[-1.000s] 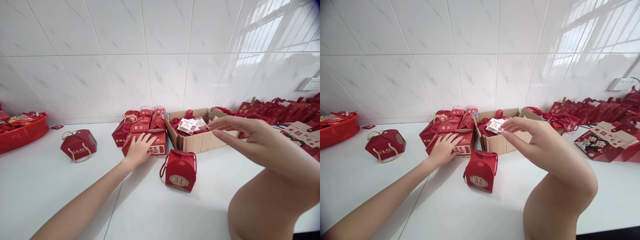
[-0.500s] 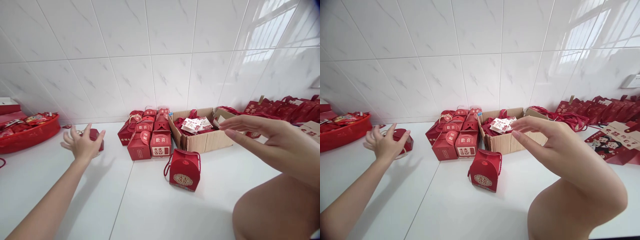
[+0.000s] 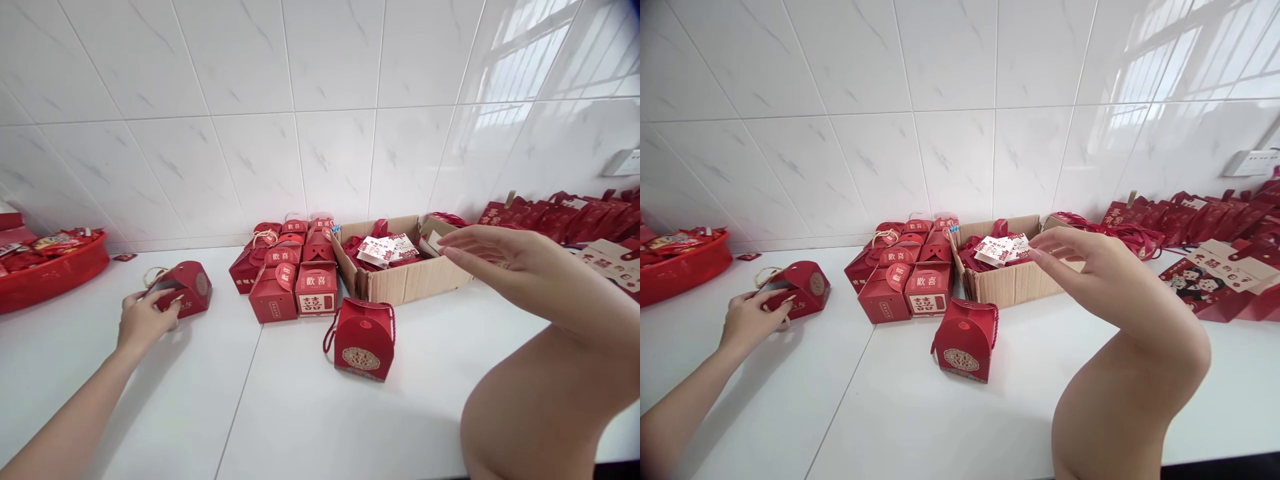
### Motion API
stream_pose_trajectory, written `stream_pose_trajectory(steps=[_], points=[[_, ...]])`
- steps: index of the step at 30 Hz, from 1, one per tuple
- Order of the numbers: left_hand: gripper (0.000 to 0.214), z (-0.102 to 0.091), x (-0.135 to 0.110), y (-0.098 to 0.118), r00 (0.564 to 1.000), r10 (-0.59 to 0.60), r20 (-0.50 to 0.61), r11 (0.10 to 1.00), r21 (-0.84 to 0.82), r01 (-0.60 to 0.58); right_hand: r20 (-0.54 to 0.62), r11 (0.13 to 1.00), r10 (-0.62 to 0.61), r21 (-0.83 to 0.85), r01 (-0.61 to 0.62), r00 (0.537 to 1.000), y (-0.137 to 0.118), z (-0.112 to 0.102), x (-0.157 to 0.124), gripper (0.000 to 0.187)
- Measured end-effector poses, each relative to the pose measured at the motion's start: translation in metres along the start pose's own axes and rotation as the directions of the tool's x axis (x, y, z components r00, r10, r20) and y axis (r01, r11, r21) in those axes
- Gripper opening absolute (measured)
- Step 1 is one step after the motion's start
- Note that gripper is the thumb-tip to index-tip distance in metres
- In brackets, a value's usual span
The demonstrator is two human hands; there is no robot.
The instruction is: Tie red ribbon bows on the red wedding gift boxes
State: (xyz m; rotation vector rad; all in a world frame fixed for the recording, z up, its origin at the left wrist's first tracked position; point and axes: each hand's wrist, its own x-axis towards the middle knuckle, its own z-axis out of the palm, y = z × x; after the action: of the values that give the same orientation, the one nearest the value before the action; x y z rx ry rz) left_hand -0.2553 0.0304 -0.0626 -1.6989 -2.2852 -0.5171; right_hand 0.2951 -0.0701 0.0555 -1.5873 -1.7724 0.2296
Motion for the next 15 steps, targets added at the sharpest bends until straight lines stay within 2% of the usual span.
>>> stream_pose_trajectory(steps=[4,10,12,15], points=[[0.049,-0.003,-0.014,0.014,1.000,0.026,0.018,0.998,-0.064,-0.024,0.020,0.999,0.008,0.048,-0.009,1.000,0.001,0.002,0.003,0.035],[0.048,-0.011,-0.026,0.048,0.990,0.079,0.115,0.982,-0.179,-0.057,-0.081,0.993,0.045,0.109,-0.036,0.996,-0.010,0.002,-0.002,0.026],[0.046,-0.014,-0.028,0.051,0.992,0.071,0.107,0.982,-0.181,-0.050,-0.081,0.991,0.068,0.119,-0.058,0.994,-0.012,0.001,-0.003,0.025],[0.037,-0.018,-0.031,0.043,0.995,0.047,0.086,0.980,-0.198,-0.029,-0.081,0.989,0.068,0.133,-0.057,0.994,-0.012,0.000,-0.004,0.025]])
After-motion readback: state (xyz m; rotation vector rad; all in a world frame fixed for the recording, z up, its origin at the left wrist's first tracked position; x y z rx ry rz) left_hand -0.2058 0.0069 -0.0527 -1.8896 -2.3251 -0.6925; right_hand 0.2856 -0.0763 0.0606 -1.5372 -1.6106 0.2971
